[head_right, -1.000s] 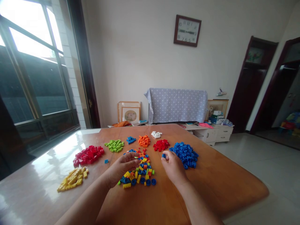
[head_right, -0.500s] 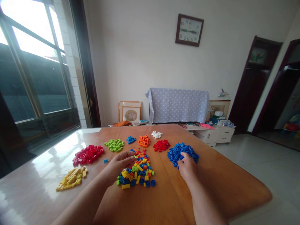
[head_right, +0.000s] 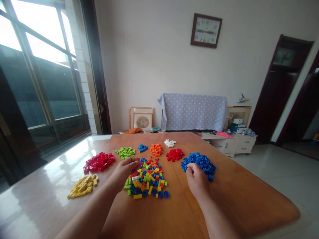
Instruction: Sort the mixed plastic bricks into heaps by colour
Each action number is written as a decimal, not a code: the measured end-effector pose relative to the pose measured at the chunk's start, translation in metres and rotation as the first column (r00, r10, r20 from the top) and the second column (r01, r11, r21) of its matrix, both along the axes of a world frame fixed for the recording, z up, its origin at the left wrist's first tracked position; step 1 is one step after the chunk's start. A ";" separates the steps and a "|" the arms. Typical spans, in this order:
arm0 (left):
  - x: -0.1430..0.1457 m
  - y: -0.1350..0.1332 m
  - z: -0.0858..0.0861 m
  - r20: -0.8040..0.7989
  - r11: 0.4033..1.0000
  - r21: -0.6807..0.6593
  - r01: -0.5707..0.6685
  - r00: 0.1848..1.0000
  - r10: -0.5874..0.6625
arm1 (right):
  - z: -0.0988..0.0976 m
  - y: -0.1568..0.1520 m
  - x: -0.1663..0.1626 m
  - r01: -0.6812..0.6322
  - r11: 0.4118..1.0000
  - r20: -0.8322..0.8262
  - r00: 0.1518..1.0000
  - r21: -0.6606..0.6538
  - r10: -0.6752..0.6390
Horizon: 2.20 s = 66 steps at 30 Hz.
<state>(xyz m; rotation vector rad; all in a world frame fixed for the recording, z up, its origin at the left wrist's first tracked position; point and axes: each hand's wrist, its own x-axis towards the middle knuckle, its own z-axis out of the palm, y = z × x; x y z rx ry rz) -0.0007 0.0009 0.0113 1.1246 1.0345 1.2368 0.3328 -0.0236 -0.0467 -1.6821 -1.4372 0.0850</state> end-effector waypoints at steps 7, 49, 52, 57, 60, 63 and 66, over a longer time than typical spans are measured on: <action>-0.008 0.008 -0.002 -0.033 0.993 0.024 -0.116 0.993 0.117 | 0.002 -0.011 -0.044 -0.239 0.970 0.200 0.949 -0.037 0.242; -0.003 0.019 -0.038 -0.639 0.985 0.165 -0.041 0.756 0.138 | 0.045 0.032 -0.121 -0.416 0.730 0.311 0.708 -0.542 0.634; -0.004 0.017 -0.037 -0.718 0.984 0.179 -0.027 0.680 0.149 | 0.052 0.029 -0.116 -0.400 0.737 0.299 0.728 -0.544 0.616; -0.003 0.011 -0.032 -0.832 0.969 0.237 0.071 0.530 0.165 | 0.058 0.027 -0.114 -0.381 0.737 0.281 0.749 -0.558 0.600; -0.002 0.009 -0.031 -0.861 0.958 0.266 0.104 0.473 0.188 | 0.055 0.025 -0.116 -0.411 0.724 0.279 0.728 -0.554 0.627; -0.001 0.009 -0.032 -0.870 0.949 0.292 0.117 0.444 0.213 | 0.049 0.025 -0.121 -0.378 0.744 0.320 0.727 -0.551 0.607; 0.000 0.009 -0.031 -0.869 0.947 0.296 0.123 0.446 0.214 | 0.045 0.026 -0.124 -0.326 0.777 0.364 0.742 -0.539 0.563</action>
